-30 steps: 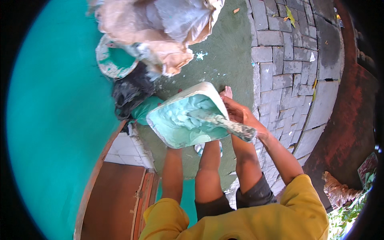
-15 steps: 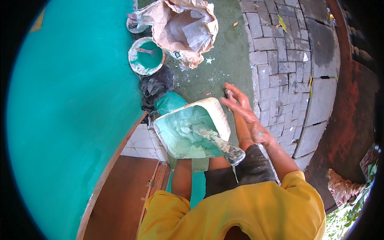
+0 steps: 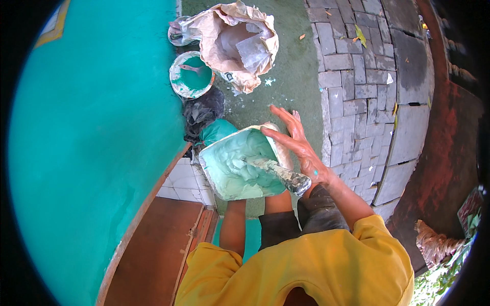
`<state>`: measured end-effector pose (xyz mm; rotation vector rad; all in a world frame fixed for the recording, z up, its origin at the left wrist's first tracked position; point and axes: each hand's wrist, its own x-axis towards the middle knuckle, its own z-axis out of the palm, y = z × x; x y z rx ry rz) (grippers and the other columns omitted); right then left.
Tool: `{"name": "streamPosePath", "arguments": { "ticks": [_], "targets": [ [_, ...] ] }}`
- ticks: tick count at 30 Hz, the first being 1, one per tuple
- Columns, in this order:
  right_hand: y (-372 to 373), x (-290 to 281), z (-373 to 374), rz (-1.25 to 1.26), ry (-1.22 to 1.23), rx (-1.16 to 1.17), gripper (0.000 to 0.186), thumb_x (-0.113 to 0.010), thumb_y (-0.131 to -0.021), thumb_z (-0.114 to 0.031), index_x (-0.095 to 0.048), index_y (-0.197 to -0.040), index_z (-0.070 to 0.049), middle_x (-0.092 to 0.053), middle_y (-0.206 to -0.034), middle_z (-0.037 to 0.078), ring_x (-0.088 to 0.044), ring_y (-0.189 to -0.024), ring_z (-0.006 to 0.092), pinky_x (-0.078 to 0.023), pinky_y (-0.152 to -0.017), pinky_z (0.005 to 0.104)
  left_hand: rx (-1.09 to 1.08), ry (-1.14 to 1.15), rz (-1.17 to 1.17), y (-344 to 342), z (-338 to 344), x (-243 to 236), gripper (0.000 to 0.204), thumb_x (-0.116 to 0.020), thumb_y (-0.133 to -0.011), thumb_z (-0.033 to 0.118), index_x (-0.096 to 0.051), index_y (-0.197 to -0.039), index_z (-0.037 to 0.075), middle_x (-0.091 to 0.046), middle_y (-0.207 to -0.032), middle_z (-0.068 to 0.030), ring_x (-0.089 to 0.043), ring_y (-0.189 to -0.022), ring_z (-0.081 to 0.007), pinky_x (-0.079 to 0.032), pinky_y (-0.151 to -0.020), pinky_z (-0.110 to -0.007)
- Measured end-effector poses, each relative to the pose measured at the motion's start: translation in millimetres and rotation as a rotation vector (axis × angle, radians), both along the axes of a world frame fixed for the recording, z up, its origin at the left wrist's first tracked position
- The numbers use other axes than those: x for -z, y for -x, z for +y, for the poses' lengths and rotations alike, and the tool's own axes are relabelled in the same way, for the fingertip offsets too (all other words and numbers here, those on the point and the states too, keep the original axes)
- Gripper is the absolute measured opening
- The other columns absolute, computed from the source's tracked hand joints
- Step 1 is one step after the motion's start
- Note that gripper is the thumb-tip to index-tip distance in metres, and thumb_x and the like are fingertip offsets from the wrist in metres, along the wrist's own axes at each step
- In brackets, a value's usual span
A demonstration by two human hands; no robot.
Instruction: The person sits on the floor and mixes a light green substance in a rectangular container using a trowel. They then pour water from a white bucket into a larger paint bucket and continue mixing the substance in the rectangular container.
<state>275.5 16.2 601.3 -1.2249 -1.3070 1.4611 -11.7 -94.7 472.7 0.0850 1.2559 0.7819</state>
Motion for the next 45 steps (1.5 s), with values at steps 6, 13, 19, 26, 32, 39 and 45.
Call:
{"name": "streamPosePath", "arguments": {
  "ticks": [6, 13, 19, 26, 32, 39, 45],
  "targets": [
    [-8, -9, -7, -0.057, -0.015, 0.026, 0.091, -0.015, -0.081, -0.079, -0.050, -0.134, -0.013, -0.022, -0.149, 0.022, -0.011, -0.138, 0.0424, -0.003, -0.109, 0.0583, -0.026, -0.017, 0.001, -11, 1, -7, 0.050, -0.042, -0.095, 0.039, -0.041, -0.134, 0.007, -0.049, -0.133, -0.0107, -0.048, -0.120, -0.0247, -0.038, -0.103, -0.042],
    [-25, -28, -21, -0.051, 0.011, 0.056, 0.093, -0.011, -0.081, -0.079, -0.059, -0.123, -0.012, -0.028, -0.147, 0.022, -0.013, -0.139, 0.0390, -0.002, -0.111, 0.0561, -0.067, -0.051, -0.016, -31, 5, -18, 0.050, -0.042, -0.095, 0.039, -0.041, -0.134, 0.007, -0.049, -0.134, -0.0107, -0.048, -0.121, -0.0246, -0.038, -0.103, -0.042],
    [-39, -54, -33, 0.107, 0.065, 0.365, 0.085, -0.015, -0.083, -0.076, -0.053, -0.114, -0.007, -0.024, -0.147, 0.022, -0.020, -0.138, 0.0344, -0.008, -0.110, 0.0531, -0.110, -0.105, -0.036, -43, 17, -29, 0.051, -0.042, -0.095, 0.039, -0.040, -0.134, 0.007, -0.048, -0.134, -0.0108, -0.048, -0.121, -0.0246, -0.038, -0.104, -0.042],
    [-28, -89, -46, -0.538, -0.252, -0.066, 0.083, -0.037, -0.076, -0.080, -0.045, -0.137, -0.024, -0.004, -0.148, 0.034, -0.001, -0.138, 0.0510, -0.004, -0.107, 0.0618, -0.168, -0.204, -0.122, -77, 52, -34, 0.051, -0.042, -0.095, 0.039, -0.040, -0.135, 0.007, -0.048, -0.134, -0.0108, -0.047, -0.121, -0.0246, -0.037, -0.104, -0.042],
    [-31, -81, -26, -0.853, -0.334, -0.243, 0.077, -0.046, -0.078, -0.073, -0.042, -0.139, -0.027, -0.006, -0.149, 0.032, 0.004, -0.137, 0.0525, 0.001, -0.106, 0.0652, -0.223, -0.266, -0.189, -105, 76, -36, 0.051, -0.042, -0.095, 0.038, -0.039, -0.135, 0.007, -0.048, -0.135, -0.0108, -0.047, -0.122, -0.0246, -0.037, -0.104, -0.041],
    [-78, -135, -31, -1.048, -0.486, -0.076, 0.056, -0.063, -0.076, -0.055, -0.062, -0.120, -0.019, -0.029, -0.143, 0.026, -0.020, -0.134, 0.0453, -0.014, -0.111, 0.0557, -0.219, -0.279, -0.223, -103, 67, -65, 0.051, -0.042, -0.096, 0.038, -0.039, -0.135, 0.007, -0.047, -0.135, -0.0109, -0.047, -0.122, -0.0246, -0.037, -0.104, -0.041],
    [-61, -220, 61, -1.096, -0.669, -0.375, 0.051, -0.073, -0.070, -0.025, -0.058, -0.117, -0.011, -0.047, -0.129, 0.019, -0.041, -0.124, 0.0332, -0.032, -0.107, 0.0470, -0.224, -0.310, -0.229, -90, 48, -110, 0.051, -0.042, -0.096, 0.038, -0.038, -0.136, 0.007, -0.047, -0.135, -0.0109, -0.046, -0.122, -0.0246, -0.037, -0.104, -0.041]
  ]
}}
